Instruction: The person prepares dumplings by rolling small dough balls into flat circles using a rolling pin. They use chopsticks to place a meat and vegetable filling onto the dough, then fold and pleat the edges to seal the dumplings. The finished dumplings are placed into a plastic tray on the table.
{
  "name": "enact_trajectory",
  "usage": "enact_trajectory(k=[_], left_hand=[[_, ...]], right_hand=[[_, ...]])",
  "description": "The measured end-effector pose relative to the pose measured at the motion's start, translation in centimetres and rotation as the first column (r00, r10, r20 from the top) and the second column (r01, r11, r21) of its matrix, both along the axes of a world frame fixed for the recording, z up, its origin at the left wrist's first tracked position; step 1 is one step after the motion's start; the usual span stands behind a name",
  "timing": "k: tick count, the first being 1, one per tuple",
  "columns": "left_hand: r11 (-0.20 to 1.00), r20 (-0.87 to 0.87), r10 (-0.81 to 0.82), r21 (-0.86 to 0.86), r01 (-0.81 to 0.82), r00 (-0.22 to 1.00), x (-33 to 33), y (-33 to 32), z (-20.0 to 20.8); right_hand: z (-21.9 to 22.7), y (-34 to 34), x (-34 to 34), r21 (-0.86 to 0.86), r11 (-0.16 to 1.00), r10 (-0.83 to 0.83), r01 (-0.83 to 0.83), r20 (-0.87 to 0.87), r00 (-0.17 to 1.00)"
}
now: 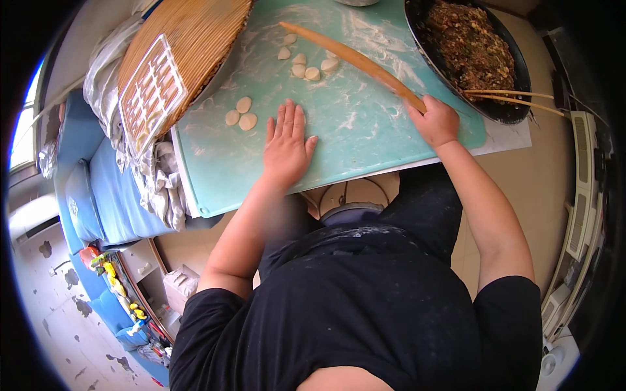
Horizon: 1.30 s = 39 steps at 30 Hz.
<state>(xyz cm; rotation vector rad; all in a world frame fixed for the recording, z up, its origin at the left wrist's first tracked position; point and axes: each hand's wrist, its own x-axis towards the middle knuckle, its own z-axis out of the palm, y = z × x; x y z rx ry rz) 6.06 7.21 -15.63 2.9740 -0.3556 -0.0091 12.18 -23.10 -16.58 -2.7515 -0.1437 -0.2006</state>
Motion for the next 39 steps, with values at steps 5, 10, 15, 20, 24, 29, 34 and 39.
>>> enact_trajectory(k=[5, 10, 15, 20, 24, 29, 34, 39], left_hand=[[0.996, 0.026, -0.052, 0.077, 0.050, 0.998, 0.6, 1.3, 0.3], [0.941, 0.172, 0.176, 0.259, -0.217, 0.969, 5.2, 6.8, 1.3], [0.997, 0.138, 0.011, -0.080, 0.001, 0.990, 11.8, 3.3, 2.1], [0.956, 0.112, 0.089, -0.289, -0.053, 0.990, 19.1, -0.4, -0.4], [0.997, 0.214, -0.064, -0.032, 0.073, 0.975, 19.4, -2.6, 0.3], [0.965, 0.405, -0.143, -0.144, 0.217, 0.903, 22.6, -4.8, 3.2], [0.972, 0.576, -0.110, -0.110, 0.209, 0.810, 31.1, -8.6, 3.3], [0.990, 0.189, -0.126, 0.085, 0.111, 0.974, 33.1, -8.8, 5.2]], right_hand=[[0.0, 0.2, 0.1, -0.040, 0.999, -0.030, 0.029, -0.028, 0.999], [0.3, 0.2, 0.0, 0.007, 1.000, -0.030, 0.030, -0.045, 0.999], [-0.4, -0.1, 0.2, 0.042, 0.996, -0.074, 0.076, -0.036, 0.997], [-0.1, -0.1, 0.2, 0.033, 0.997, -0.064, 0.065, -0.030, 0.997], [-0.8, -0.6, 0.0, 0.052, 0.997, -0.062, 0.062, 0.000, 0.998], [-0.5, -0.7, 0.1, 0.069, 0.996, -0.053, 0.053, 0.001, 0.999], [-0.9, -0.7, 0.0, 0.117, 0.992, -0.062, 0.052, 0.082, 0.995], [-0.9, -1.0, 0.0, 0.183, 0.983, -0.021, 0.002, 0.099, 0.995]])
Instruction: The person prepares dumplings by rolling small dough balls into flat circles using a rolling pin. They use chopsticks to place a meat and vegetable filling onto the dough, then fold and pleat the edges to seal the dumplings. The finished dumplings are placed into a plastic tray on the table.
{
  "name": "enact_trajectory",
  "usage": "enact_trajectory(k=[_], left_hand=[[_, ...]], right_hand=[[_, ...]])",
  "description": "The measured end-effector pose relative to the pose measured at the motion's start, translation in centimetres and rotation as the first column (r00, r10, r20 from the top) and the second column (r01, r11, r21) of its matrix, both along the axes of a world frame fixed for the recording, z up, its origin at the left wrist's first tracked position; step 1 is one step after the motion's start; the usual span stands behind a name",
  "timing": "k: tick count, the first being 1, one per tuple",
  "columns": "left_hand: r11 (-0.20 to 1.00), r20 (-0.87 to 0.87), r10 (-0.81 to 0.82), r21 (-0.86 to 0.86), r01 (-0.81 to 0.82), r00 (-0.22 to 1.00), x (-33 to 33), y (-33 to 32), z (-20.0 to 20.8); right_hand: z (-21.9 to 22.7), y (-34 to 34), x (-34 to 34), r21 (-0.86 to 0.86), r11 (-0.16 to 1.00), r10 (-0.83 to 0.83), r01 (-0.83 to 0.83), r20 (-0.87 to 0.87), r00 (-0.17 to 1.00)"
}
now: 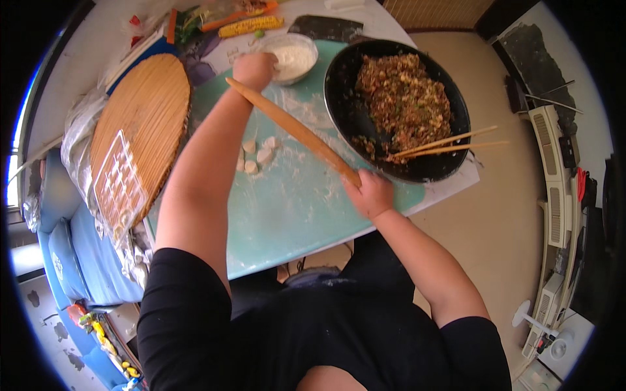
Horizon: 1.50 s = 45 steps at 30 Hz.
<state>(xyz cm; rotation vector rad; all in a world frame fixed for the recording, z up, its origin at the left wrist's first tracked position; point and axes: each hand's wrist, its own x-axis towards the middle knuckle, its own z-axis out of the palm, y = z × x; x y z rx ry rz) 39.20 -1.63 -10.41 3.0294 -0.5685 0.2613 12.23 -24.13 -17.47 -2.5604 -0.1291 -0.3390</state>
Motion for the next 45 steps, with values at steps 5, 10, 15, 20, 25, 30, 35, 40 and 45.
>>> enact_trajectory(k=[5, 10, 15, 20, 25, 30, 35, 40, 45], left_hand=[[0.855, 0.016, 0.039, -0.518, -0.024, 0.999, -4.3, 4.2, 0.5], [0.917, -0.165, -0.078, -0.400, 0.006, 0.983, -13.8, 8.4, -5.0], [0.976, -0.179, -0.213, 0.009, 0.218, 0.961, -24.0, 3.6, -4.0], [0.979, -0.028, 0.203, 0.002, -0.203, 0.979, -21.2, 3.9, -3.6], [0.992, -0.179, 0.092, -0.068, -0.105, 0.980, -20.3, -0.8, -3.4], [0.965, -0.169, -0.261, -0.049, 0.256, 0.950, -23.4, -4.6, -4.4], [0.996, 0.001, 0.082, 0.046, -0.082, 0.997, -19.5, 2.4, -5.0], [0.896, -0.079, 0.109, -0.424, -0.132, 0.991, -21.7, 8.1, -4.0], [0.840, 0.032, 0.144, -0.532, -0.105, 0.989, -25.6, 11.1, -6.9]], right_hand=[[0.1, 0.0, 0.2, 0.008, 1.000, -0.012, 0.012, 0.040, 0.999], [0.0, 0.4, 0.1, 0.026, 1.000, -0.014, 0.012, 0.047, 0.999], [0.2, 0.3, 0.2, 0.015, 0.999, -0.031, 0.031, 0.016, 0.999], [0.4, 0.5, 0.3, -0.029, 0.998, -0.051, 0.051, -0.023, 0.998], [0.2, 0.6, 0.2, -0.065, 0.996, -0.057, 0.057, -0.007, 0.998], [0.9, 0.7, 0.1, -0.065, 0.996, -0.069, 0.067, -0.041, 0.997], [0.7, 0.6, 0.1, -0.109, 0.992, -0.069, 0.062, -0.061, 0.996], [0.7, 0.8, 0.1, -0.069, 0.996, -0.053, 0.049, -0.051, 0.997], [0.6, 0.8, 0.2, -0.070, 0.996, -0.063, 0.059, -0.045, 0.997]])
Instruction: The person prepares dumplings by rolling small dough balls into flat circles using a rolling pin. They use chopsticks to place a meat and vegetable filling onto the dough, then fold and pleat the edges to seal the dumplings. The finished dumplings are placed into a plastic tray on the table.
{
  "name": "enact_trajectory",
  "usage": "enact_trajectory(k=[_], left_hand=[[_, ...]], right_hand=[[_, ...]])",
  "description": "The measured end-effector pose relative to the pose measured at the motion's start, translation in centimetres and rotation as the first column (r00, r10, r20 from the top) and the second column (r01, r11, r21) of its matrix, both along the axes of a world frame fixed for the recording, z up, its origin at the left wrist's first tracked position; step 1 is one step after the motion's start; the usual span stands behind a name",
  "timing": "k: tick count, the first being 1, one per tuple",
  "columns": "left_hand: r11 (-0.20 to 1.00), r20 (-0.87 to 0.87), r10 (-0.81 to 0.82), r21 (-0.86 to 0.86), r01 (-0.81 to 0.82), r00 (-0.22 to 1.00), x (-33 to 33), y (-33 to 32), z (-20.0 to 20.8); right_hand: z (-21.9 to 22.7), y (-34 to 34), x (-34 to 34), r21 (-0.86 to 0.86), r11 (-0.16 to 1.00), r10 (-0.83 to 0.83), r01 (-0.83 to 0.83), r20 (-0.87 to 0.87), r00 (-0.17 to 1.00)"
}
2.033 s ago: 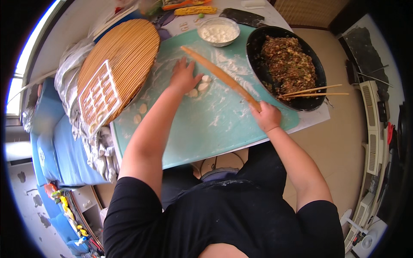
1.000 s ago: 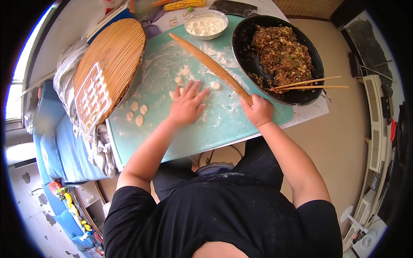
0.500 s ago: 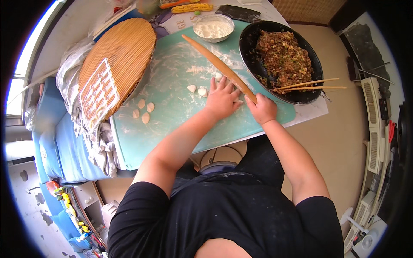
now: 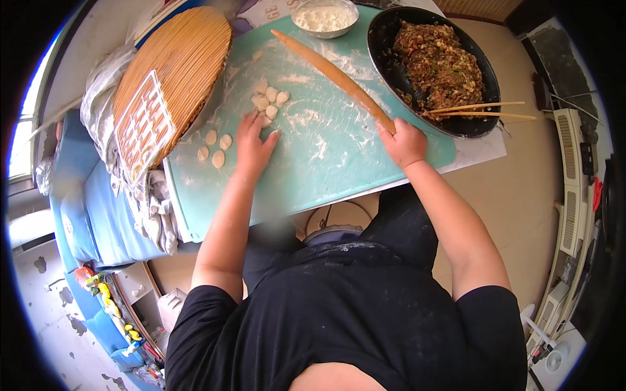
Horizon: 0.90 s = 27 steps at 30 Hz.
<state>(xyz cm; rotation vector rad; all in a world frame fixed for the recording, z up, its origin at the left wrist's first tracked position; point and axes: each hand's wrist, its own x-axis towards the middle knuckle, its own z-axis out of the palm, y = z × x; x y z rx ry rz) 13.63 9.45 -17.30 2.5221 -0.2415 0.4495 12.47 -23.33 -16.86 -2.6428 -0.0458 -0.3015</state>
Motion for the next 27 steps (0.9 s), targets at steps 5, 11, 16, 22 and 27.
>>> enact_trajectory(k=[5, 11, 16, 22, 27], left_hand=[[0.999, -0.041, 0.005, 0.052, -0.003, 0.999, -2.1, -1.0, 2.0], [0.999, -0.287, -0.024, -0.041, 0.013, 0.958, -3.3, -1.1, 2.9], [1.000, -0.137, -0.021, -0.011, 0.019, 0.990, -4.2, -0.7, 2.0], [0.998, -0.057, -0.060, -0.003, 0.060, 0.997, -5.9, -0.5, 2.1], [0.993, 0.018, -0.118, 0.010, 0.118, 0.993, -6.2, -0.1, 1.7]], right_hand=[[-0.1, 0.0, 0.0, -0.026, 1.000, -0.013, 0.012, -0.038, 0.999], [0.1, 0.1, 0.0, -0.007, 1.000, -0.024, 0.024, -0.047, 0.999], [0.3, 0.2, 0.1, -0.045, 0.999, -0.026, 0.023, -0.084, 0.996], [0.3, 0.3, 0.1, -0.061, 0.998, -0.031, 0.027, -0.076, 0.997], [0.5, 0.3, 0.0, -0.053, 0.998, -0.029, 0.024, -0.092, 0.995]])
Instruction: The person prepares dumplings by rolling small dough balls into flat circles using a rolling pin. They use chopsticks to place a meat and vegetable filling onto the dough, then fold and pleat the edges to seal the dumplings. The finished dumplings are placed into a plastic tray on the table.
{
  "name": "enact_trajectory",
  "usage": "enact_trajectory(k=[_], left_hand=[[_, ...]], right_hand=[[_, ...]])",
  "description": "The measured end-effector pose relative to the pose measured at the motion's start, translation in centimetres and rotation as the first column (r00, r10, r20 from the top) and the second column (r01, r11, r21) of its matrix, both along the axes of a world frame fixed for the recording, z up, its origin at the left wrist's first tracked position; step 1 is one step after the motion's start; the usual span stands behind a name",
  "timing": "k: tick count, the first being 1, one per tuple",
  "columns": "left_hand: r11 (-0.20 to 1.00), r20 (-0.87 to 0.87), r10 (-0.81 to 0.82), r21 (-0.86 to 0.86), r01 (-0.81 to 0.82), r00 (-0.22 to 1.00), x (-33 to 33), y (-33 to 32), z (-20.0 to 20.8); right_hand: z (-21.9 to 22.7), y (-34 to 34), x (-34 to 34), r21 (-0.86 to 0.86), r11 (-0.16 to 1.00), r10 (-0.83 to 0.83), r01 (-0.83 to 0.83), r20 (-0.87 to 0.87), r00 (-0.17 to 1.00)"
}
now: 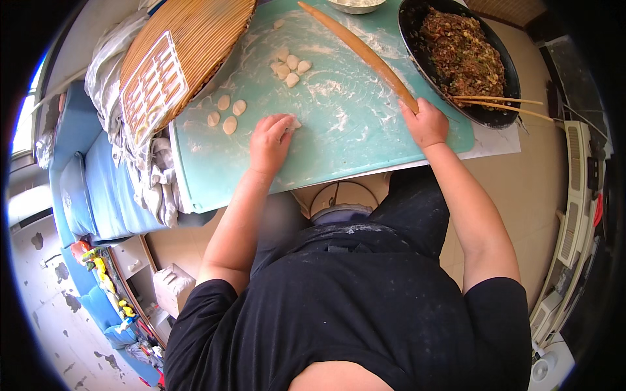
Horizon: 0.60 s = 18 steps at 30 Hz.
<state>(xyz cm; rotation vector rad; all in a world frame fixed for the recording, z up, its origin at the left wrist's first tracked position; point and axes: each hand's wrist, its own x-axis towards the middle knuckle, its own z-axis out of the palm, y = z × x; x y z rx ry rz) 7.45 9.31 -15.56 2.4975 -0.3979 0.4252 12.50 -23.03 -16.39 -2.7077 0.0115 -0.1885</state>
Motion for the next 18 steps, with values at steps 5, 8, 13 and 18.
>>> enact_trajectory(k=[5, 8, 13, 18], left_hand=[[0.993, 0.033, 0.090, -0.083, -0.087, 0.995, -0.8, -0.8, 0.2], [0.983, -0.110, 0.181, -0.001, -0.182, 0.977, -1.4, -1.7, 0.5], [0.960, -0.049, 0.278, 0.030, -0.277, 0.959, 0.5, -2.3, 1.2], [0.931, 0.119, 0.233, 0.258, -0.257, 0.965, 5.4, -3.1, 1.1]], right_hand=[[-0.2, 0.0, 0.0, 0.002, 1.000, -0.004, 0.004, 0.018, 1.000], [0.1, 0.0, -0.1, 0.005, 1.000, -0.004, 0.004, -0.011, 1.000], [-0.4, -0.1, 0.1, -0.024, 1.000, 0.008, -0.007, 0.051, 0.999], [-0.2, 0.0, 0.1, -0.009, 1.000, 0.001, -0.001, 0.014, 1.000]])
